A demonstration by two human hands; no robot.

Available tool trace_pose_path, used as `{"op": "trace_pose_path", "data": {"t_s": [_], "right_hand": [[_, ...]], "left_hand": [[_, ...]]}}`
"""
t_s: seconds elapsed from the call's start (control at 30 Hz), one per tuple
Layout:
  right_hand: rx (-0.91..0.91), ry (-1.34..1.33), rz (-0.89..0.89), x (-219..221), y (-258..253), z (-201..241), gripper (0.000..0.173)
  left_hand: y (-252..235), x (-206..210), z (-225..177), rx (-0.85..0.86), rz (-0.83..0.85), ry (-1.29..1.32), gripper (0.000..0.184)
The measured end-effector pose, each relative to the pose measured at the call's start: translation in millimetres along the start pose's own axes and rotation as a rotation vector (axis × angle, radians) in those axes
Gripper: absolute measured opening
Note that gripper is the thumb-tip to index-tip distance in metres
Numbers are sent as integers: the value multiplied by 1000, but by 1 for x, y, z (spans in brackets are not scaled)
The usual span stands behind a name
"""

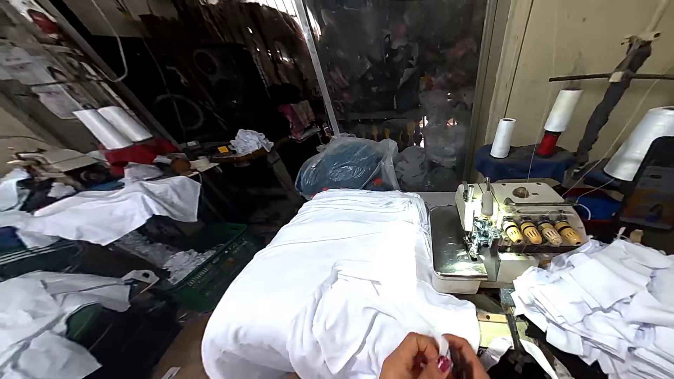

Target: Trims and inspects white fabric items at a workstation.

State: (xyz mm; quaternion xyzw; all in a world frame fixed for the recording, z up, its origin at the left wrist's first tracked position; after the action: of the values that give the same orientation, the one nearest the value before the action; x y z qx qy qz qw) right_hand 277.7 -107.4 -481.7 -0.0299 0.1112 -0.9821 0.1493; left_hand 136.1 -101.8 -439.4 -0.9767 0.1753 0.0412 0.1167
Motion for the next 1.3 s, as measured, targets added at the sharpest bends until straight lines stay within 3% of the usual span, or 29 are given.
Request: {"op": "trace_pose_path", "data": {"t_s": [0.07, 0.17, 0.27, 0.37, 0.43, 0.53, 0.67, 0.73, 0.8, 0.9, 0.97, 1.1, 1.2, 1.3], "right_hand": [[21, 15, -155, -18, -11, 7, 39], [39, 63, -284, -73, -26, 18, 38], [-42, 326, -329, -114, -42, 29, 34], [-179, 639, -324, -134, -57, 45, 29], [-152, 626, -380, -142, -63, 57, 28], [-149, 611, -446, -154, -68, 82, 25], [-231, 521, -498, -155, -74, 117, 22], [-282, 398, -499, -139, -74, 130, 25], [-314, 303, -355, -101, -59, 133, 26], [-253, 387, 244, -30, -24, 124, 21], [-114, 454, 416, -15, -17, 97, 22], [241, 320, 356, -25, -27, 9, 24], [207, 405, 273, -21, -31, -40, 23], [166, 437, 111, -16, -35, -45, 19]], "left_hand": [[-3, -9, 12, 69, -88, 4, 17], [13, -60, 29, -16, -338, -489, 30], [33, -105, 51, -186, -433, -914, 53], [37, -134, 68, -116, -500, -934, 27], [33, -151, 55, -79, -500, -847, 17], [10, -181, 12, 55, -505, -816, 19], [-45, -211, -38, 284, -499, -1024, 18], [-66, -223, -40, 308, -503, -1075, 17], [-74, -233, -22, 212, -520, -1062, 17], [-57, -245, 19, -133, -489, -919, 22], [-33, -246, 43, -208, -479, -891, 25], [14, -218, 46, -56, -661, -884, 32], [33, -189, 39, 126, -653, -917, 27], [31, -163, 31, 325, -541, -858, 22]]}}
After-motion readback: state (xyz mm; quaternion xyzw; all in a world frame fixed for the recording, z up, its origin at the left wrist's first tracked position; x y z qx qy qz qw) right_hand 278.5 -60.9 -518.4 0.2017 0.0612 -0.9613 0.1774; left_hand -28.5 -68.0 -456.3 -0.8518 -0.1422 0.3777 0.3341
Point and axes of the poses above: each hand's wrist, its own y-axis away from the middle knuckle, its own x-axis out of the palm, z = x × y, the point moved 2 cm from there along -y, towards the middle knuckle, and after that the axes turned 11 degrees about z, right-handed, at the moved point
